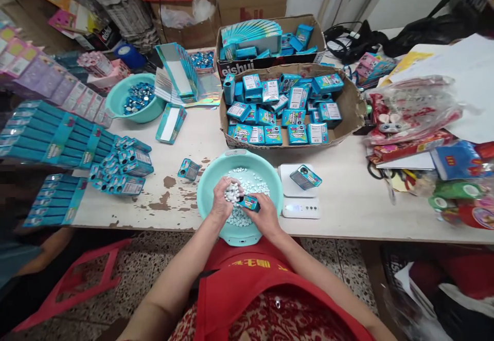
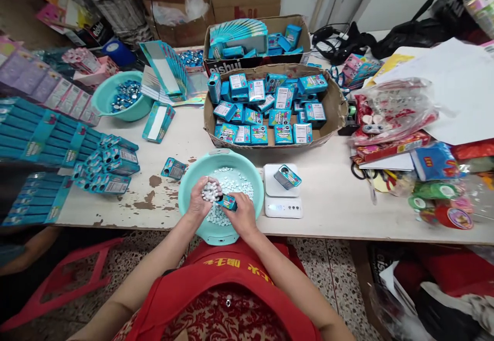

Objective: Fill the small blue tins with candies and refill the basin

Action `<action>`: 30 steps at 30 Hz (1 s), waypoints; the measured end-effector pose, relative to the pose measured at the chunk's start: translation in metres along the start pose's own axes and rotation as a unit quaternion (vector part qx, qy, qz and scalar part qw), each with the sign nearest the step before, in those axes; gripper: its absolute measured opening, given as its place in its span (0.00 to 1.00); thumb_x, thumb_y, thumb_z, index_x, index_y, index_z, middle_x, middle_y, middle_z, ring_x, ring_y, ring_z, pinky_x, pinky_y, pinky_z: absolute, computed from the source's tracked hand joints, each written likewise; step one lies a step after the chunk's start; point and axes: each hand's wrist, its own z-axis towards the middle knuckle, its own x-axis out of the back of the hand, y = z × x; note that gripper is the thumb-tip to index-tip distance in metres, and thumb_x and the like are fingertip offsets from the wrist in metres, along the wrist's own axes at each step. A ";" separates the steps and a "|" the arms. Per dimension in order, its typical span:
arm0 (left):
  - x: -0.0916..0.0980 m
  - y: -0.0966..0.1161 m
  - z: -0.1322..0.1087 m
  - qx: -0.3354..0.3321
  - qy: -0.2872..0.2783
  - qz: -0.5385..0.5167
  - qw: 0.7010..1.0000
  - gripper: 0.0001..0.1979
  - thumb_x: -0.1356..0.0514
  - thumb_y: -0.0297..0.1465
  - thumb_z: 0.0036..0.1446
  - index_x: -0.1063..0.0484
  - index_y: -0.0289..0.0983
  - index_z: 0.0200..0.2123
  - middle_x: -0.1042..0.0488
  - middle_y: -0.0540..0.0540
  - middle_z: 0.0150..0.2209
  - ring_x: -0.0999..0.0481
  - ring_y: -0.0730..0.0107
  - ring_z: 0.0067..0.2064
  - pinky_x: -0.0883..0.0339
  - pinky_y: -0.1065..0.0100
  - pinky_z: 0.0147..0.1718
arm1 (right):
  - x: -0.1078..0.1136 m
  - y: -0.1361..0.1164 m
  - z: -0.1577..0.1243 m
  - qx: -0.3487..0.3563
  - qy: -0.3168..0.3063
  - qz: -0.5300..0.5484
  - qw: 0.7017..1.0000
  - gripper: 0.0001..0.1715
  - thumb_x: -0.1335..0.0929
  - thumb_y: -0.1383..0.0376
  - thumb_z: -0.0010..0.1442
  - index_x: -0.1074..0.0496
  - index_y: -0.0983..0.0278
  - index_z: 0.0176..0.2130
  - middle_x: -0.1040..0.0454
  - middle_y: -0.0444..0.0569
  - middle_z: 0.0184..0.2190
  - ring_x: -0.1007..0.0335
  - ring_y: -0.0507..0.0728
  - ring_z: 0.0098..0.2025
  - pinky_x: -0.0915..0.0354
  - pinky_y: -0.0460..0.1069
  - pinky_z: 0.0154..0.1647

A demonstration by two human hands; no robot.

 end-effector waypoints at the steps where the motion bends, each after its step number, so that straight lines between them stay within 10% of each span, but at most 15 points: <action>1: -0.004 -0.002 -0.001 -0.019 0.016 -0.020 0.999 0.13 0.38 0.39 0.44 0.36 0.36 0.26 0.30 0.50 0.27 0.28 0.73 0.25 0.35 0.72 0.22 | -0.002 -0.001 0.000 -0.004 -0.008 -0.015 1.000 0.17 0.28 0.61 0.52 0.29 0.61 0.43 0.26 0.51 0.40 0.32 0.62 0.44 0.38 0.55 0.44; 30: -0.025 -0.005 -0.002 -0.104 0.050 0.064 0.991 0.14 0.39 0.42 0.53 0.34 0.37 0.27 0.34 0.54 0.17 0.32 0.75 0.20 0.37 0.72 0.24 | 0.014 -0.022 0.007 -0.039 -0.024 -0.030 0.999 0.18 0.27 0.64 0.48 0.28 0.59 0.41 0.23 0.48 0.40 0.29 0.62 0.44 0.39 0.55 0.45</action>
